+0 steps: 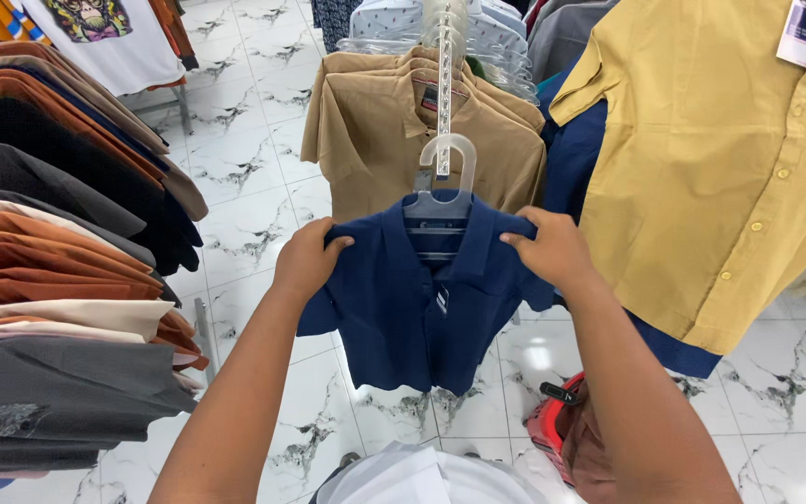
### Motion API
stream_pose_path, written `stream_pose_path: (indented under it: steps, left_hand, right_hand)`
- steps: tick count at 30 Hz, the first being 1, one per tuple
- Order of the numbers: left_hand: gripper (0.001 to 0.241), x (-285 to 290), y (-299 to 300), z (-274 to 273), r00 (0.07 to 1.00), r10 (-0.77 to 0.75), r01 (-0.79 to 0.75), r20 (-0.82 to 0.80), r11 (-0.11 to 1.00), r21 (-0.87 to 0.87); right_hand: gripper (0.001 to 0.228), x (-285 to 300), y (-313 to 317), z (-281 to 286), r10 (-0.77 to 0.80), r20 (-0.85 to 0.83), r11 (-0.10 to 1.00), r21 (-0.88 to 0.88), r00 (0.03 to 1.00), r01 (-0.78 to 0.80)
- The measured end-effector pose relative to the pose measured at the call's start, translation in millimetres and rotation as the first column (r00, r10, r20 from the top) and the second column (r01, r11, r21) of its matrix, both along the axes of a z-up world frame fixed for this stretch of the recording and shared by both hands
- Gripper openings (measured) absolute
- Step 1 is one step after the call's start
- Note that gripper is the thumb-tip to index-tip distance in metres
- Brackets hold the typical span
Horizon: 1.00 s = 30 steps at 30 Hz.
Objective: The person takes a shirt from a rack, removes it from its hanger, unfolds it, and then places it back onto the hanger and buttons it.
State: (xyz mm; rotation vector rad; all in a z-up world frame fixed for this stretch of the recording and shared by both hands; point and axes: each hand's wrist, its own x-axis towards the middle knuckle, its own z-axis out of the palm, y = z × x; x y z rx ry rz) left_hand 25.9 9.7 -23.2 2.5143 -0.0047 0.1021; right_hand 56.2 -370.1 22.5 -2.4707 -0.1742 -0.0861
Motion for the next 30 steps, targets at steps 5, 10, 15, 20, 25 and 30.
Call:
stream_pose_path:
  steps: [5,10,15,20,25,30]
  left_hand:
    - [0.033,6,3,-28,0.994,-0.003,-0.001,-0.111,0.999,-0.037]
    - [0.024,15,12,-55,0.993,0.043,-0.055,-0.107,0.992,-0.118]
    - [0.027,-13,25,-72,0.964,0.199,-0.219,-0.178,0.97,-0.103]
    - [0.024,-59,79,-206,0.864,0.442,-0.462,-0.241,0.887,-0.028]
    - [0.03,-148,157,-374,0.705,0.6,-0.554,-0.378,0.799,0.234]
    - [0.049,-248,135,-410,0.484,0.608,-0.595,-0.63,0.756,0.273]
  right_hand:
    - [0.016,13,3,-36,0.042,-0.007,0.999,-0.024,0.999,-0.042]
    - [0.03,10,1,-42,0.103,0.158,0.962,-0.268,0.982,-0.058]
    - [0.038,4,-36,-88,-0.019,0.163,0.975,-0.217,0.986,0.054]
    - [0.032,-12,-103,-203,-0.325,-0.009,0.91,-0.274,0.946,0.31]
    - [0.025,-86,-188,-326,-0.442,-0.23,0.896,-0.066,0.867,0.439]
    - [0.021,-171,-218,-396,-0.401,-0.577,0.88,-0.028,0.711,0.474]
